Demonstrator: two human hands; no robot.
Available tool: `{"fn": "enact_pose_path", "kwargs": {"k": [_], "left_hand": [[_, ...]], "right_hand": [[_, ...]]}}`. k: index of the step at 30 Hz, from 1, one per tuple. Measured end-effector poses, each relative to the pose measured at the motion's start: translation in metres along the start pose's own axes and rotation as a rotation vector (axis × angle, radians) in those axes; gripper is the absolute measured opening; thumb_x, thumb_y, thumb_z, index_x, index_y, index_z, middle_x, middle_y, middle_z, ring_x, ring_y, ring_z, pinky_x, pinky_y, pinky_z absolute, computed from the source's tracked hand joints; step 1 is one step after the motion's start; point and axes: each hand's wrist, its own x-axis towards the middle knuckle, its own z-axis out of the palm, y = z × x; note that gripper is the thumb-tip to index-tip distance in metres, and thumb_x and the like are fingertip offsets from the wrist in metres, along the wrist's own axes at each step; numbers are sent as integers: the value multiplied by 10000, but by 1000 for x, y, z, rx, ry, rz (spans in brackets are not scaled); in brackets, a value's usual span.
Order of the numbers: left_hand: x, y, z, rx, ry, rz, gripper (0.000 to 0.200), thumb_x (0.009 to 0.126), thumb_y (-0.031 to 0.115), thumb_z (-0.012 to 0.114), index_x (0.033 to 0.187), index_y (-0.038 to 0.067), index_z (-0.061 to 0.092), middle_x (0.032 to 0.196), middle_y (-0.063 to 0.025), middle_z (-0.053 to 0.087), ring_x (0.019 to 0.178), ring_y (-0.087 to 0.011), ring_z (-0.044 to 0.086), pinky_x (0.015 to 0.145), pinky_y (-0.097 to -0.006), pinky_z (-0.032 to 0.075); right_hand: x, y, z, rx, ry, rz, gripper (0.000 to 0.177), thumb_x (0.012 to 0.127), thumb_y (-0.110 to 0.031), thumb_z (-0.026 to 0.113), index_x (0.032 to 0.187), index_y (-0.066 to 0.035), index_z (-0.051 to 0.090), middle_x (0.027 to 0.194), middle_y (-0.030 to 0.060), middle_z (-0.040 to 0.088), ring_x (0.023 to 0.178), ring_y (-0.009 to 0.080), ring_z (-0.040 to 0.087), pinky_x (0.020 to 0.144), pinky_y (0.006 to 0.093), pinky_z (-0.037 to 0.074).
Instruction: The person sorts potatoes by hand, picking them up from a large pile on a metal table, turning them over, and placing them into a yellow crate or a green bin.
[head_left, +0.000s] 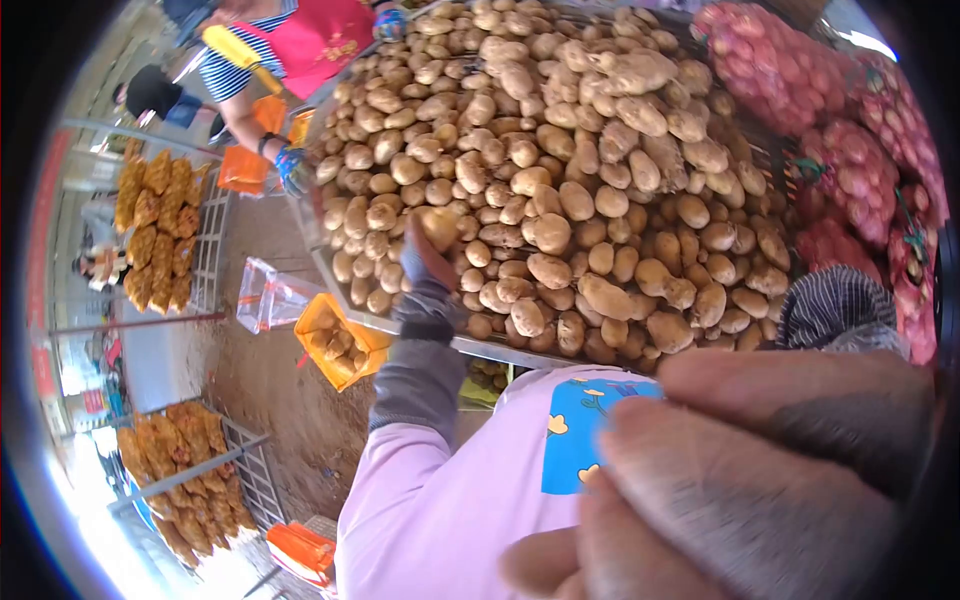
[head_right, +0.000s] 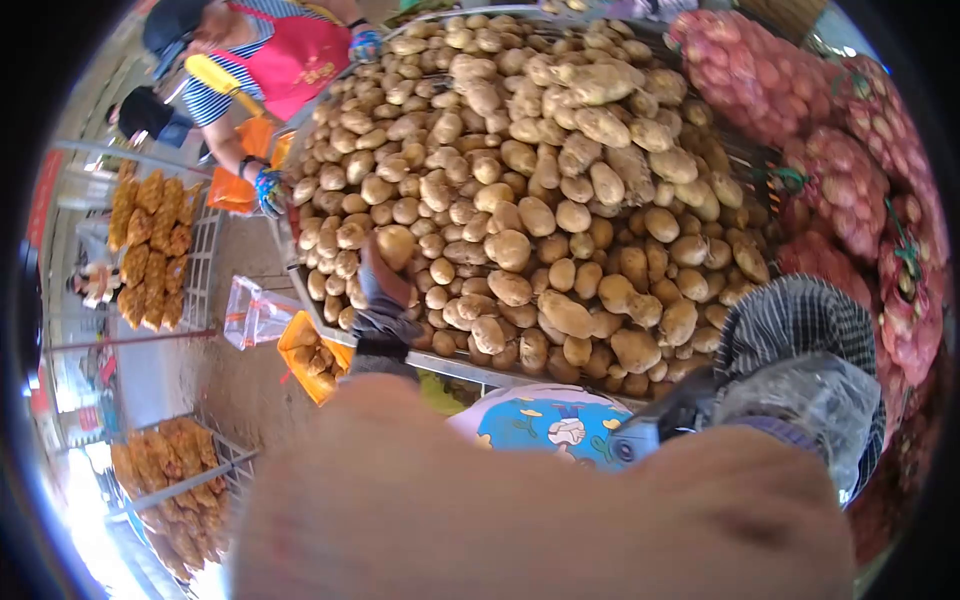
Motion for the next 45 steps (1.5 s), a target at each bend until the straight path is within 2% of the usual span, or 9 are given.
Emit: {"fn": "enact_pose_path", "kwargs": {"k": [2,9,17,19,22,24,34,43,45], "left_hand": [[52,-1,-3,-562,8,-725,533,946,521,549,1226,67,547,1029,-99,656,852,-245,698,643,-316,571],[205,-84,3,-534,58,-730,419,1010,452,495,1282,134,523,1188,-55,607,1008,-212,619,724,-350,567],[315,-157,29,-41,-91,-347,551,974,518,508,1329,99,545,1277,-85,598,1184,-306,539,938,-418,506],[317,-126,69,-319,36,-740,489,953,486,547,1195,66,611,1142,-149,660,1114,-268,606,863,-391,529],[280,-97,122,819,328,-223,691,872,619,593,1238,33,566,1206,-209,620,1143,-387,589,924,-494,498],[260,-73,154,604,-117,265,519,818,373,744,1174,26,595,1174,-221,630,1096,-416,609,909,-504,499],[156,75,313,374,-793,722,863,717,469,823,1400,64,484,1465,-241,398,1338,-445,405,1123,-479,360],[166,7,277,-67,-647,352,511,808,363,782,1175,43,628,1122,-116,652,1040,-264,638,900,-390,527],[148,-3,259,-718,-596,-555,372,927,300,693,1150,12,623,1036,-69,663,954,-196,647,869,-318,535]], "right_hand": [[6,6,8,11,-3,42,276,833,-305,770,867,-117,569,816,-37,597,813,99,612,682,264,566],[78,32,42,-5,47,16,264,822,-279,777,870,-120,572,807,-37,596,812,99,614,677,258,563],[124,24,98,-186,484,756,250,794,-228,785,862,-125,568,795,-39,593,779,115,605,653,243,553],[97,36,114,-74,496,681,269,713,-141,803,826,-138,559,790,-8,591,767,151,589,646,225,526],[46,130,133,-12,-77,85,93,763,-236,630,733,-152,606,704,30,543,688,218,586,624,395,484],[26,172,168,-8,-388,384,142,769,-235,668,825,-112,627,841,64,628,825,250,646,688,404,510],[3,383,271,-41,374,867,367,876,-203,614,1214,-63,602,1149,182,617,1032,378,589,919,445,481],[43,414,309,311,-19,908,561,803,-456,759,1232,-110,655,1053,145,695,1001,303,652,925,342,500],[62,378,301,390,-65,865,582,798,-468,766,1236,-103,652,1061,148,698,995,294,658,916,343,504]]}}
